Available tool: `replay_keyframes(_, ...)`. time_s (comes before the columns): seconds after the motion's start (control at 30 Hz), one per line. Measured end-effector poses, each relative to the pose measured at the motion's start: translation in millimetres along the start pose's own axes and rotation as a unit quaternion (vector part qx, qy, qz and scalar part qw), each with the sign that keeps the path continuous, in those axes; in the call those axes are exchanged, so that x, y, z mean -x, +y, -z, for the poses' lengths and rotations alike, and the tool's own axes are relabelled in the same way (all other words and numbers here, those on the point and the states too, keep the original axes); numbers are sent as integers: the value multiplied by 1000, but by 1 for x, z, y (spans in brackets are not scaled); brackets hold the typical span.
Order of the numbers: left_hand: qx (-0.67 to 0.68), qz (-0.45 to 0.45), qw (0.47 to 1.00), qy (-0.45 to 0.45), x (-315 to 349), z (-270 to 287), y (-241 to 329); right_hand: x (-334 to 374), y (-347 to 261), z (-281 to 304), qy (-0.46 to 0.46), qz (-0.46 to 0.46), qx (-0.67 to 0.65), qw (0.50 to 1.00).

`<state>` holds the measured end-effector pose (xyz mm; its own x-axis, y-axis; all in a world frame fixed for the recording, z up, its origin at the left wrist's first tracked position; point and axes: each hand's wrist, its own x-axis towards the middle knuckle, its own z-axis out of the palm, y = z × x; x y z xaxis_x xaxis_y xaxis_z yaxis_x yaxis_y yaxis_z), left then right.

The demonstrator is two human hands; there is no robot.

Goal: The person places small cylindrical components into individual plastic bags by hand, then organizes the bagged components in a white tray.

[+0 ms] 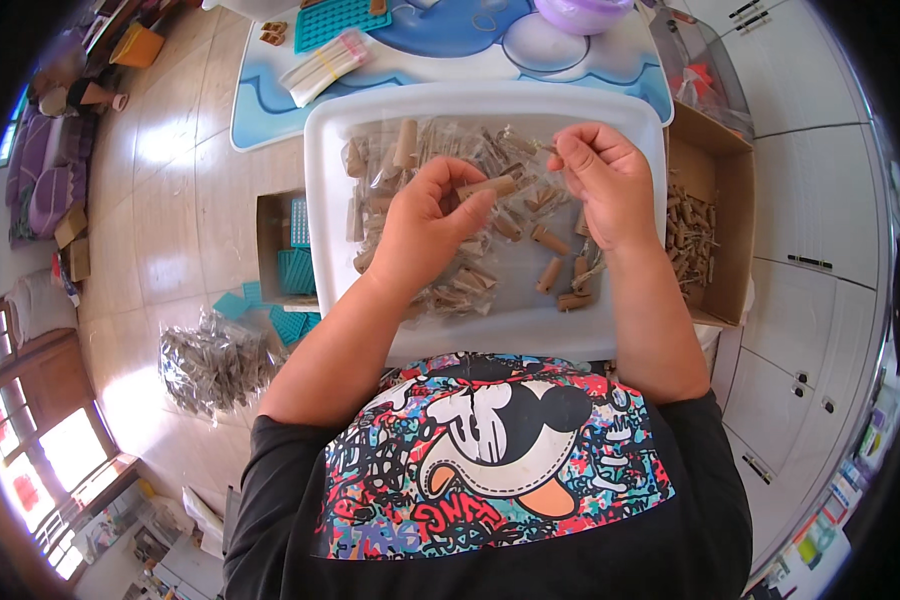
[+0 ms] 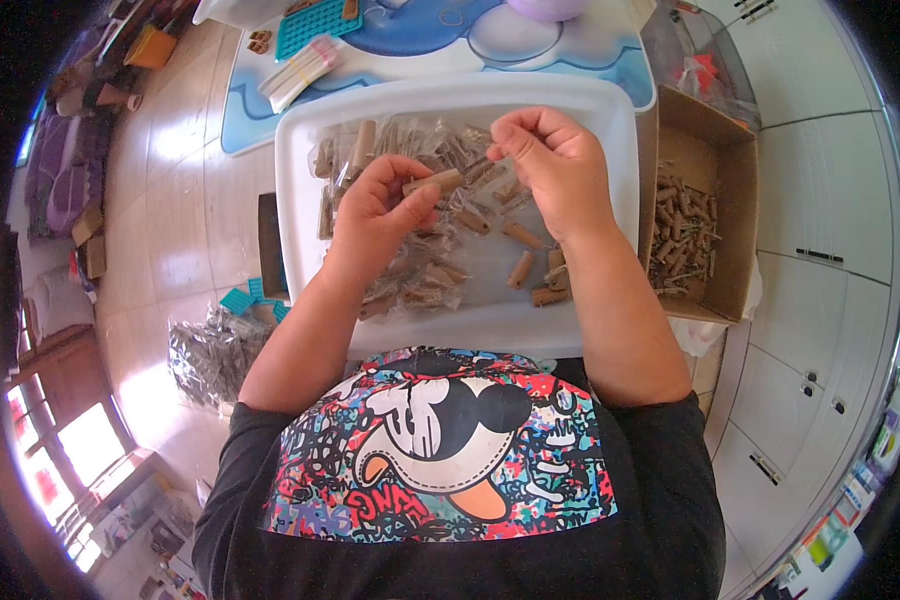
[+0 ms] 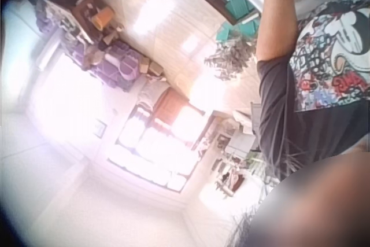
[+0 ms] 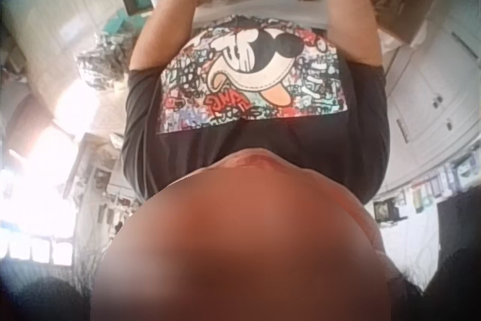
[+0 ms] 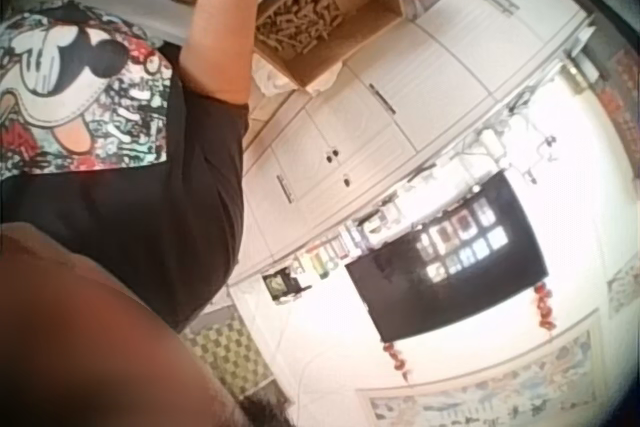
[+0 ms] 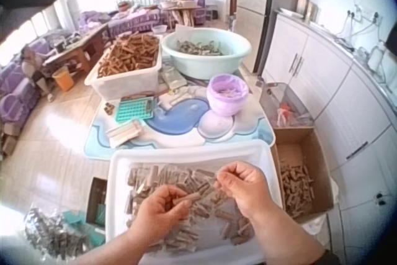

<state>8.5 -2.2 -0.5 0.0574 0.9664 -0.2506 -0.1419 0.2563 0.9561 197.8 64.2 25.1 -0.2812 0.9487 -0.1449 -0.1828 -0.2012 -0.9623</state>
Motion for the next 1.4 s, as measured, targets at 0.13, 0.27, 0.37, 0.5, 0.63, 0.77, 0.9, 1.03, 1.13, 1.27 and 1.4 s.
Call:
replay_keyframes(0.13, -42, -16, 998, -45, 2, 0, 0, -3, 3, -1, 88, 25, 39, 995)
replay_keyframes(0.27, 18, -30, 995, -90, 4, -3, 5, -6, 9, -1, 141, 113, 101, 978)
replay_keyframes(0.37, 74, 16, 991, -107, 6, -1, 13, -5, 10, -2, 145, 157, 213, 953)
replay_keyframes(0.5, 153, 69, 981, -93, 6, 2, 21, 0, 4, 0, 53, 113, 338, 933)
replay_keyframes(0.63, 99, 50, 994, 13, -1, 3, 17, -1, 1, 2, -36, 3, 198, 979)
replay_keyframes(0.77, 103, 36, 992, 61, -2, 0, 15, 0, 4, -2, -67, -52, 159, 984)
replay_keyframes(0.9, 126, 15, 990, 65, -4, -7, 7, 5, 10, -14, -41, -52, 159, 985)
replay_keyframes(1.03, 140, 23, 989, 42, 2, -18, 6, 7, 17, -23, -31, -23, 163, 986)
replay_keyframes(1.13, 124, 32, 991, 40, 3, -17, 10, 10, 16, -27, -4, -13, 199, 980)
replay_keyframes(1.27, 120, 35, 990, 59, 2, -13, 11, 11, 16, -29, -40, -21, 125, 991)
replay_keyframes(1.4, 115, 36, 992, 25, 1, -11, 14, 10, 23, -26, -69, -19, 106, 992)
